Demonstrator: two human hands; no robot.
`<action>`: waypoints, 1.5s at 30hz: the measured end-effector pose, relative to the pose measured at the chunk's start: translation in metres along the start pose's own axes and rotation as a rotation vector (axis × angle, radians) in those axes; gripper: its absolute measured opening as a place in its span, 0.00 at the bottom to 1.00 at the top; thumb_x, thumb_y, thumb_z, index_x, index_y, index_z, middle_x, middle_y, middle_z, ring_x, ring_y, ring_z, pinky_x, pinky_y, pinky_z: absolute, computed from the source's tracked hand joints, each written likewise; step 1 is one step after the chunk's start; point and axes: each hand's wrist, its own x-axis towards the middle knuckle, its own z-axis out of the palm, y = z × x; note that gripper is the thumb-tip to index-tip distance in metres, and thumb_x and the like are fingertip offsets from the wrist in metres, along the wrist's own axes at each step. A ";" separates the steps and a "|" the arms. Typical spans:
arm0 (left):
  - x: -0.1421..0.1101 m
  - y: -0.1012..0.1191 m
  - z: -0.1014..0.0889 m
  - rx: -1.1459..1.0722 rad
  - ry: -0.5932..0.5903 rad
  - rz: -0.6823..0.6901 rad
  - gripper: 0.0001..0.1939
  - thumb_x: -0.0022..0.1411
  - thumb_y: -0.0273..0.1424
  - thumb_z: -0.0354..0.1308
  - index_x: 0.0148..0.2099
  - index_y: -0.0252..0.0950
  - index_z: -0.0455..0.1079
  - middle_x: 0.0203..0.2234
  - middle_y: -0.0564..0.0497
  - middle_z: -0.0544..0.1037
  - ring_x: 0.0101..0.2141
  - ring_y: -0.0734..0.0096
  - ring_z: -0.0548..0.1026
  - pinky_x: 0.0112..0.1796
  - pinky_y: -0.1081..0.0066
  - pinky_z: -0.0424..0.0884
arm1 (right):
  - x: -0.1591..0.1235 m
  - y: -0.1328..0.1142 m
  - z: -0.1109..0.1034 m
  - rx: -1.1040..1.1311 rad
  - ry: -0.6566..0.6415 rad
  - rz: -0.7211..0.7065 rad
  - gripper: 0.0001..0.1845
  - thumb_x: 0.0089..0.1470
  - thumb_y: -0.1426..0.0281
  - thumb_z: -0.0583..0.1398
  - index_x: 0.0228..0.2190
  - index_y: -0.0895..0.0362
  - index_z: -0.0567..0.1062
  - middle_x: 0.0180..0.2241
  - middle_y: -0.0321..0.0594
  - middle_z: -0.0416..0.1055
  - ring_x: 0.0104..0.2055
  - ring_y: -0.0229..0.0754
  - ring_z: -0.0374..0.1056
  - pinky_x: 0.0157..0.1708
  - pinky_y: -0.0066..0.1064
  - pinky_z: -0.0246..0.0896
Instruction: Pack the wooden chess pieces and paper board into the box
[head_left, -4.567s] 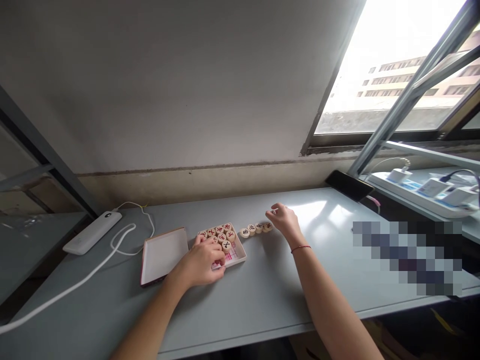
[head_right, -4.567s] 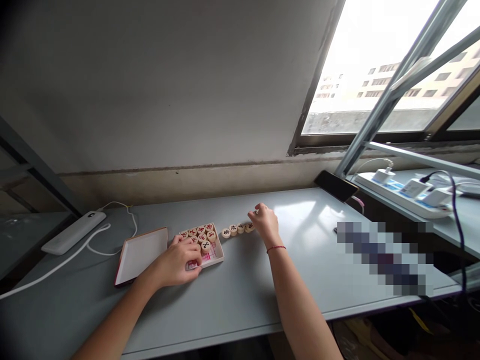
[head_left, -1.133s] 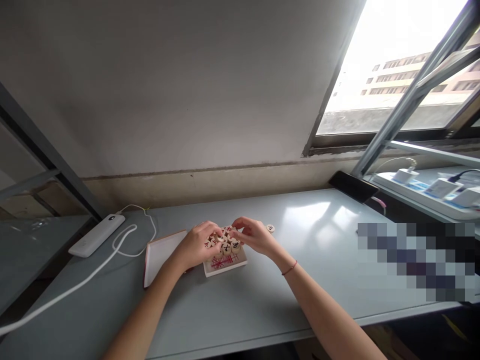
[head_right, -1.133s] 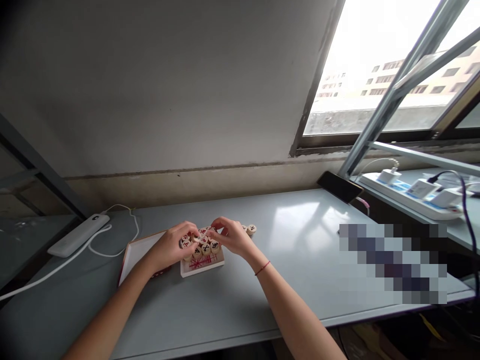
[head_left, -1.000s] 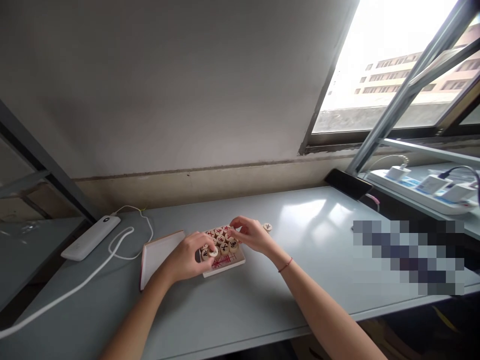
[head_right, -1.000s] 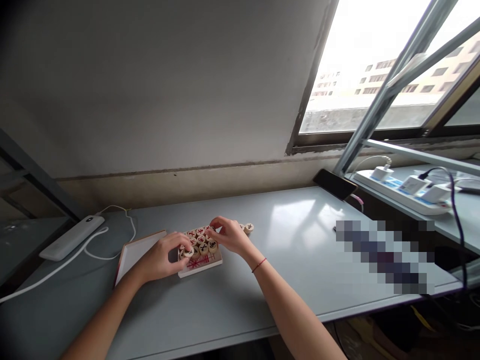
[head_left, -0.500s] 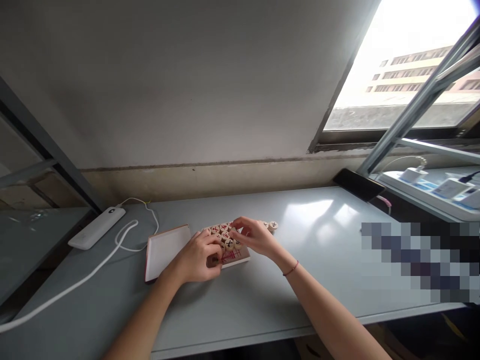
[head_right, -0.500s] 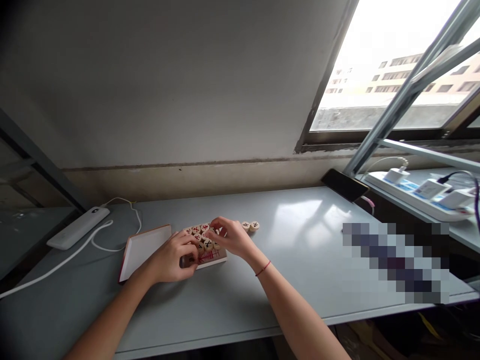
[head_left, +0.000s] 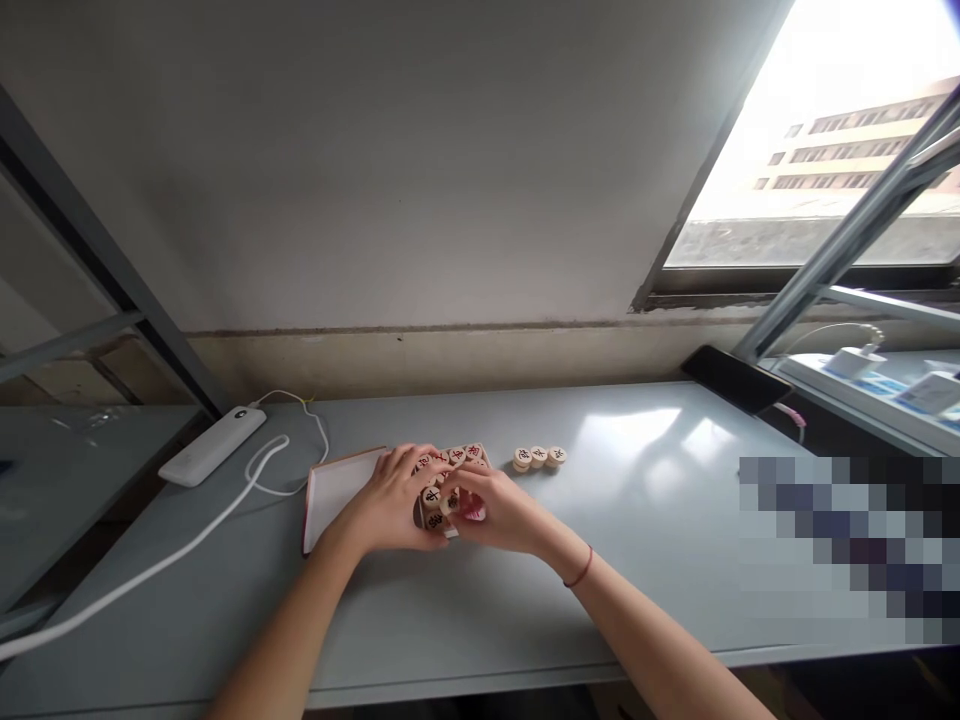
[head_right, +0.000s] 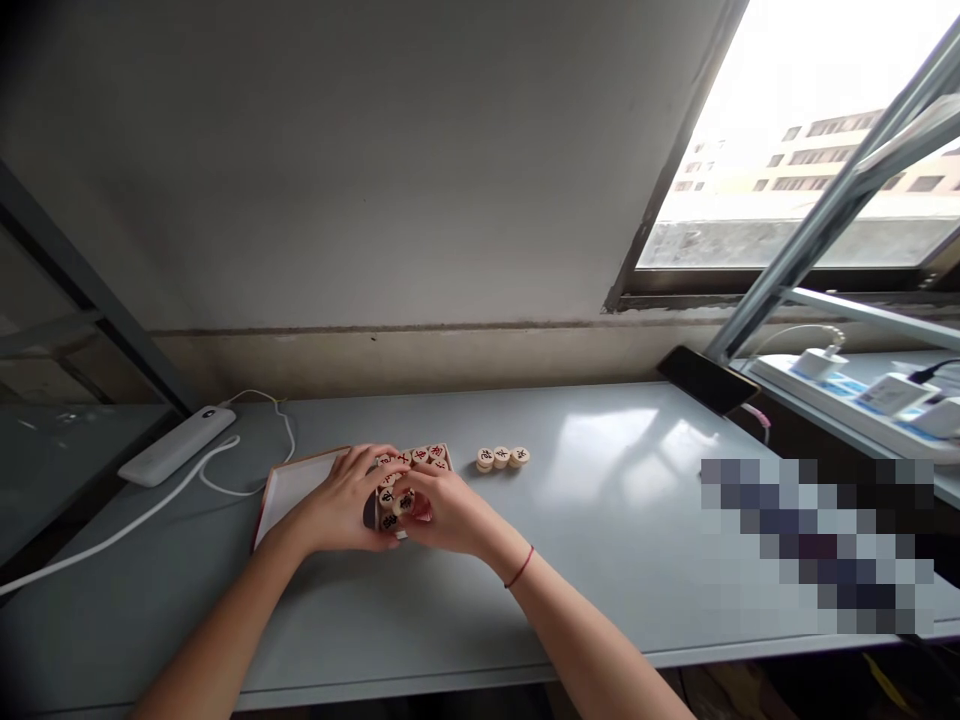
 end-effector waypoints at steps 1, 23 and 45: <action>0.000 -0.001 0.001 0.006 -0.009 -0.001 0.44 0.39 0.42 0.69 0.59 0.45 0.58 0.58 0.46 0.60 0.58 0.48 0.55 0.56 0.52 0.55 | 0.000 0.000 0.002 -0.047 -0.015 -0.001 0.10 0.45 0.76 0.62 0.33 0.55 0.74 0.35 0.39 0.71 0.32 0.37 0.65 0.33 0.28 0.63; 0.001 -0.006 0.001 -0.034 -0.134 -0.053 0.46 0.42 0.43 0.67 0.63 0.52 0.54 0.62 0.48 0.54 0.58 0.46 0.58 0.59 0.42 0.43 | -0.006 0.024 -0.045 -0.340 0.070 0.243 0.20 0.54 0.69 0.55 0.49 0.52 0.70 0.46 0.43 0.71 0.30 0.38 0.69 0.29 0.29 0.59; 0.007 -0.007 0.005 0.085 0.093 0.025 0.46 0.51 0.56 0.58 0.66 0.44 0.50 0.61 0.42 0.59 0.61 0.45 0.53 0.59 0.43 0.44 | 0.000 0.030 -0.036 -0.105 0.118 0.301 0.17 0.55 0.58 0.56 0.43 0.53 0.74 0.33 0.39 0.76 0.22 0.34 0.64 0.26 0.27 0.59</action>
